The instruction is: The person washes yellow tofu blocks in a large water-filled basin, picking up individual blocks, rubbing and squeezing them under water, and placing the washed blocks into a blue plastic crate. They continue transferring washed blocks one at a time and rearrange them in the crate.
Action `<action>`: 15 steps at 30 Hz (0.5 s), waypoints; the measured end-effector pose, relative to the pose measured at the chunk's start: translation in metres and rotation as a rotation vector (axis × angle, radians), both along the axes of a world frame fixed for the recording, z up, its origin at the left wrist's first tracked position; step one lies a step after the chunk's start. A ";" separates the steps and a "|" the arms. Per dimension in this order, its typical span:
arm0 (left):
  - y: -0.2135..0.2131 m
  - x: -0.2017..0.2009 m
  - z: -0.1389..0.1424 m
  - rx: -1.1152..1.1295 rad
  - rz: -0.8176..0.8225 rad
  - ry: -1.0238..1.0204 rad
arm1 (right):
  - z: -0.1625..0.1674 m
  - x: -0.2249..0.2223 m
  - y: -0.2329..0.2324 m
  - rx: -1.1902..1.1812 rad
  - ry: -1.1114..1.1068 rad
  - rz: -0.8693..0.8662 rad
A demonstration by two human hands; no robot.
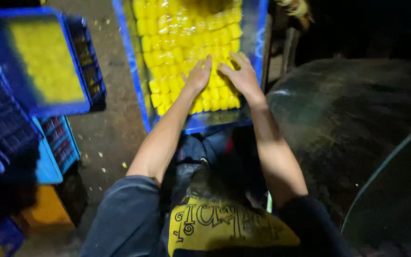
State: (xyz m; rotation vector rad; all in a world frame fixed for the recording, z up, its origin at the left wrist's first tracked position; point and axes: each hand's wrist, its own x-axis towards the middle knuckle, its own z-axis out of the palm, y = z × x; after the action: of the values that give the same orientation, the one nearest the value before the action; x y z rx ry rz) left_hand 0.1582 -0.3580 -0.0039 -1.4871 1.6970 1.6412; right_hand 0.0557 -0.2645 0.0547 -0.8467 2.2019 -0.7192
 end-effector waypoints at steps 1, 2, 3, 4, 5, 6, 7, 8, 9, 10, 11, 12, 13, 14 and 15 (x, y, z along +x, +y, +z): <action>0.003 -0.005 0.000 -0.019 -0.044 -0.029 | 0.013 -0.006 0.014 -0.029 -0.175 -0.102; 0.005 -0.011 0.002 -0.046 -0.079 -0.059 | 0.029 -0.010 0.033 -0.064 -0.353 -0.210; 0.008 -0.018 0.008 -0.092 -0.087 -0.100 | 0.050 -0.013 0.056 -0.101 -0.532 -0.329; 0.010 -0.029 0.015 -0.159 -0.060 -0.142 | 0.075 -0.014 0.079 -0.278 -0.681 -0.344; 0.015 -0.046 0.027 -0.262 0.035 -0.124 | 0.105 -0.014 0.104 -0.469 -0.815 -0.348; 0.022 -0.067 0.042 -0.354 0.129 -0.058 | 0.140 -0.015 0.131 -0.411 -0.540 -0.240; 0.034 -0.090 0.063 -0.486 0.194 0.218 | 0.177 -0.015 0.159 -0.329 -0.269 -0.141; 0.050 -0.116 0.087 -0.625 0.197 0.539 | 0.214 -0.019 0.192 -0.365 -0.478 -0.260; 0.070 -0.143 0.114 -0.733 0.203 0.870 | 0.244 -0.027 0.226 -0.407 -0.691 -0.371; 0.094 -0.167 0.142 -0.441 0.224 0.988 | 0.261 -0.039 0.258 -0.472 -0.484 -0.389; 0.123 -0.188 0.171 -0.141 0.243 1.077 | 0.274 -0.055 0.293 -0.520 -0.277 -0.403; 0.156 -0.193 0.199 -0.251 0.012 1.266 | 0.284 -0.070 0.328 -0.557 -0.067 -0.408; 0.192 -0.216 0.221 -0.343 -0.271 1.338 | 0.273 -0.079 0.360 -0.481 0.024 -0.481; 0.230 -0.234 0.239 -0.441 -0.550 1.403 | 0.261 -0.087 0.393 -0.400 0.107 -0.554; 0.266 -0.247 0.249 -0.144 -0.601 1.309 | 0.235 -0.101 0.423 -0.305 0.164 -0.558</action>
State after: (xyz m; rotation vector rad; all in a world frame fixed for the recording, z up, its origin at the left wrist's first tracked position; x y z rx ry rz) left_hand -0.0886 -0.0924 0.2451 0.3600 2.4766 2.2237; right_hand -0.0450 0.1581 0.2894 -0.4307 2.5446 -1.3179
